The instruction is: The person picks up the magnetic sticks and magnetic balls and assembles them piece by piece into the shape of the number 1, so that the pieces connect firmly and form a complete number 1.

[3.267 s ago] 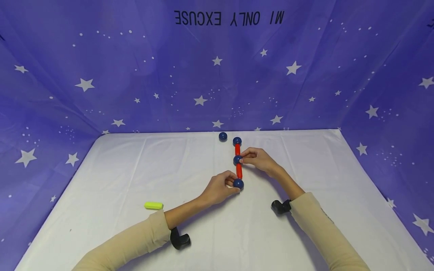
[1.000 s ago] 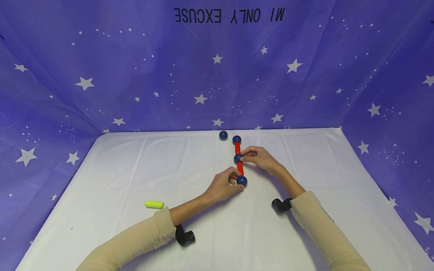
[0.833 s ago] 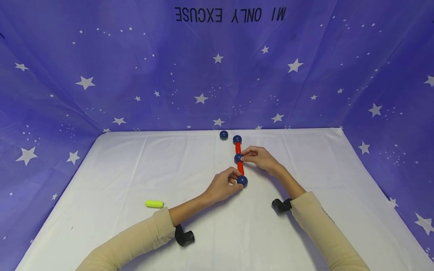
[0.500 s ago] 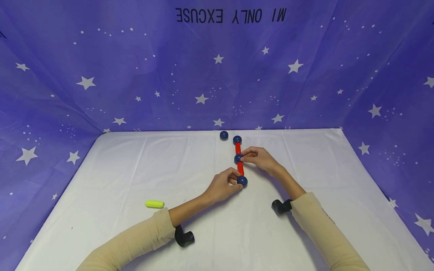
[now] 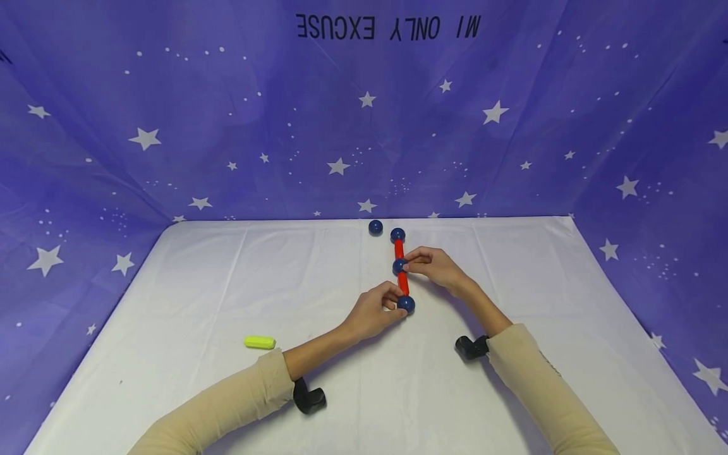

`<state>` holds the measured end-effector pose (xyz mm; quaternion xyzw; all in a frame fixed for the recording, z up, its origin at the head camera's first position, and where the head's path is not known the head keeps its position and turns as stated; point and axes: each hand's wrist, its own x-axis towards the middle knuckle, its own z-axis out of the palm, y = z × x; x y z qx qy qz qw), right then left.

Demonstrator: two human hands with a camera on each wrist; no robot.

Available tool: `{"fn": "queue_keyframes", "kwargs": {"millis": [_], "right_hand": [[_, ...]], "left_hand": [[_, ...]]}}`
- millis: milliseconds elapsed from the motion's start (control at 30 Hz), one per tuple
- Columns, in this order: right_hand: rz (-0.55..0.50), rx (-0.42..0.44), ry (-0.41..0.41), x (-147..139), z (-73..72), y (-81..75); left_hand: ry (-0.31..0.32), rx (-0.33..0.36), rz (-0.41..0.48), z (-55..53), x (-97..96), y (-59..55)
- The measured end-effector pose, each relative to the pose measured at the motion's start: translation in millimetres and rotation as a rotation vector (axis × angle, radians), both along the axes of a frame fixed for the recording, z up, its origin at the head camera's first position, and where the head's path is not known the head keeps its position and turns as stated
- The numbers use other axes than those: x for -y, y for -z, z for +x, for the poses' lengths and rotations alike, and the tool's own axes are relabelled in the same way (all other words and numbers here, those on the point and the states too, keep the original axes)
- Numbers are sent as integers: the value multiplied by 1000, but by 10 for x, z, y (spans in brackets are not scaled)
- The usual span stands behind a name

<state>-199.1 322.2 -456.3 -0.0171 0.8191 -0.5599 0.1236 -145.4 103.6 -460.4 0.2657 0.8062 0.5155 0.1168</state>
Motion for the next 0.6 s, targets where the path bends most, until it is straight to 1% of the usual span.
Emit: {"fn": "queue_keyframes", "kwargs": {"millis": [167,333,467,600], "right_hand": [[8,5,-7,0,7,-17],[-1,6,-1,-8,13,-14],[-16,9,0,-7,7,-10],[-5,10,-3,-6,5,-14]], "left_hand": [[4,28,-1,12,14,-28],[18,63,-24,30,82,-96],[13,72,-34,30,195,-175],[7,86,-26,16,387,-285]]}}
